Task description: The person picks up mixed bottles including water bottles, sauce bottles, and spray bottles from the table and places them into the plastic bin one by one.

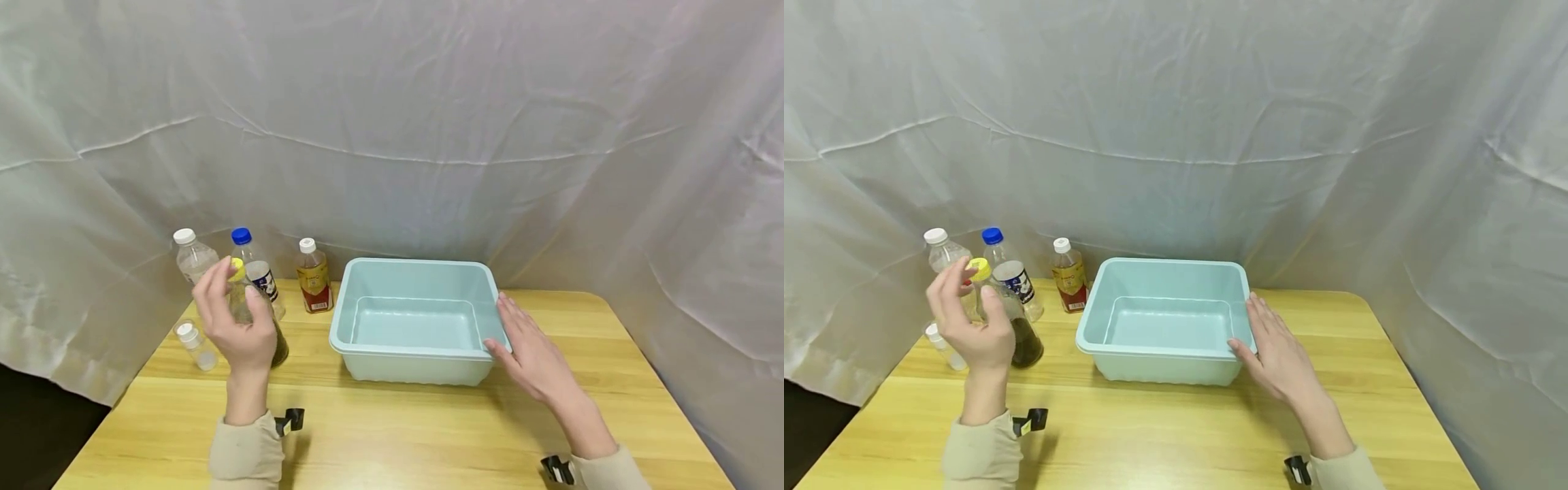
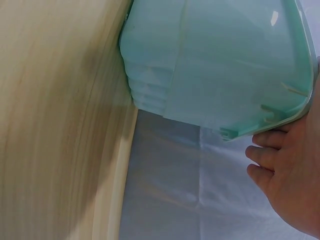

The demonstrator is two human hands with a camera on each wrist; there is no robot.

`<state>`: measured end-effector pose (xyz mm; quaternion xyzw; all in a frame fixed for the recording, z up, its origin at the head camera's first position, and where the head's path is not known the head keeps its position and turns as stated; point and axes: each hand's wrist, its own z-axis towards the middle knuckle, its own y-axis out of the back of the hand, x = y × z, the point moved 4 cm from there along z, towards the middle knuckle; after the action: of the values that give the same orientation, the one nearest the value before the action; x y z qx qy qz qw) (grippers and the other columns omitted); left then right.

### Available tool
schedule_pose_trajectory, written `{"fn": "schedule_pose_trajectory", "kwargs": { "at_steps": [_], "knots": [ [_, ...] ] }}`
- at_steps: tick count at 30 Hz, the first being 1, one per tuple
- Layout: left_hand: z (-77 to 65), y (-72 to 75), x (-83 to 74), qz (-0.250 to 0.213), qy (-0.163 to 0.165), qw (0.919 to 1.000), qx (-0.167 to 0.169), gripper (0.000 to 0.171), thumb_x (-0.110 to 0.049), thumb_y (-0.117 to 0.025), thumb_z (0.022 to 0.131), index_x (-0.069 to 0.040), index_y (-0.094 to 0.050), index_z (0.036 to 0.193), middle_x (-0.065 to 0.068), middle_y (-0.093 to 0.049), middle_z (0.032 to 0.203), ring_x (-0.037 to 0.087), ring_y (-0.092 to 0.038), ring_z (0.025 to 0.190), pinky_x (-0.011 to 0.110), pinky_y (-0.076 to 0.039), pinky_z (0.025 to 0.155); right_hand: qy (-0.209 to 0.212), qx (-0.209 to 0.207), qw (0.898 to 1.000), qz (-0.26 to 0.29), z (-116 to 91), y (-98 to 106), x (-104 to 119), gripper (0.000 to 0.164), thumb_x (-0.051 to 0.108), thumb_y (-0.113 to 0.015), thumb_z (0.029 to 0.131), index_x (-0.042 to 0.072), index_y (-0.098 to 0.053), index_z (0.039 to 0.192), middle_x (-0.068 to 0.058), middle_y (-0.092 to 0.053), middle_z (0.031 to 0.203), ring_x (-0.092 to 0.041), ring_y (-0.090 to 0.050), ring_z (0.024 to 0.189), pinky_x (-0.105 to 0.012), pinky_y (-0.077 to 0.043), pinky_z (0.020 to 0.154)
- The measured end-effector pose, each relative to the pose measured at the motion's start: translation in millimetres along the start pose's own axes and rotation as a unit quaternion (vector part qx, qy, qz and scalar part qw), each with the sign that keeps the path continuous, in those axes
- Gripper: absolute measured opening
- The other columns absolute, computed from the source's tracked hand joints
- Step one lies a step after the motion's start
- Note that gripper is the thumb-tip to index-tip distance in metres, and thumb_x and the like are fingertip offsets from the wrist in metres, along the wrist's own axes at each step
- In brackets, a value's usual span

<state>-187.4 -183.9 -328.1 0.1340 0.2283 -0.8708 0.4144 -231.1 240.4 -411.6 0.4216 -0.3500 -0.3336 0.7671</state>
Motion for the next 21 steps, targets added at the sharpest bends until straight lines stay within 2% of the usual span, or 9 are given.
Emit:
{"fn": "schedule_pose_trajectory", "kwargs": {
  "at_steps": [4, 7, 11, 15, 18, 21],
  "knots": [
    [5.7, 8.1, 6.3, 0.028, 0.033, 0.9991, -0.005, 0.045, -0.007, -0.057, 0.086, 0.009, -0.063, 0.128, 0.019, -0.062, 0.124, 0.035, -0.058, 0.106, 0.028, -0.042, 0.094, 0.003, -0.005, 1.0, 0.003, 0, -1, 0, 0.074, 0.039, -0.054, 0.108, -0.01, -0.029, 0.159, -0.025, -0.029, 0.166, -0.045, -0.031, 0.151, -0.05, -0.026, 0.125],
    [4.2, 14.4, 20.2, 0.048, 0.047, 0.9978, 0.004, 0.049, -0.002, -0.058, 0.086, 0.01, -0.06, 0.134, 0.022, -0.06, 0.127, 0.038, -0.055, 0.109, 0.027, -0.041, 0.097, 0.003, -0.006, 1.0, 0.004, 0, -2, -1, 0.074, 0.039, -0.054, 0.108, -0.009, -0.028, 0.159, -0.024, -0.028, 0.167, -0.045, -0.031, 0.151, -0.05, -0.026, 0.125],
    [-6.9, 23.7, 51.6, 0.073, 0.067, 0.9948, 0.024, 0.056, -0.004, -0.06, 0.086, 0.007, -0.055, 0.141, 0.027, -0.058, 0.132, 0.043, -0.054, 0.114, 0.028, -0.04, 0.101, 0.002, -0.004, 1.0, 0.003, 0, -3, -2, 0.075, 0.039, -0.054, 0.108, -0.008, -0.028, 0.16, -0.023, -0.028, 0.167, -0.043, -0.03, 0.152, -0.048, -0.025, 0.126],
    [-21.5, 31.3, 79.7, 0.104, 0.071, 0.9906, 0.053, 0.063, -0.017, -0.063, 0.088, 0.0, -0.054, 0.147, 0.025, -0.059, 0.135, 0.041, -0.057, 0.119, 0.034, -0.043, 0.106, 0.002, -0.004, 1.0, 0.004, 0, -4, -2, 0.075, 0.039, -0.054, 0.108, -0.008, -0.027, 0.16, -0.024, -0.028, 0.167, -0.043, -0.029, 0.153, -0.046, -0.024, 0.127],
    [-30.5, 32.5, 91.9, 0.122, 0.062, 0.9881, 0.07, 0.065, -0.026, -0.064, 0.088, -0.003, -0.055, 0.148, 0.025, -0.06, 0.135, 0.041, -0.059, 0.12, 0.041, -0.046, 0.106, 0.003, -0.006, 1.0, 0.006, 0, -4, -2, 0.075, 0.038, -0.054, 0.108, -0.008, -0.027, 0.16, -0.024, -0.028, 0.167, -0.043, -0.03, 0.153, -0.048, -0.025, 0.126],
    [-38.2, 31.1, 97.4, 0.137, 0.056, 0.9856, 0.082, 0.068, -0.033, -0.063, 0.088, -0.004, -0.054, 0.149, 0.024, -0.061, 0.135, 0.042, -0.06, 0.118, 0.045, -0.046, 0.105, 0.003, -0.008, 1.0, 0.006, 0, -3, -2, 0.074, 0.038, -0.054, 0.108, -0.007, -0.027, 0.16, -0.024, -0.028, 0.167, -0.042, -0.03, 0.153, -0.05, -0.026, 0.125]
  ]
}}
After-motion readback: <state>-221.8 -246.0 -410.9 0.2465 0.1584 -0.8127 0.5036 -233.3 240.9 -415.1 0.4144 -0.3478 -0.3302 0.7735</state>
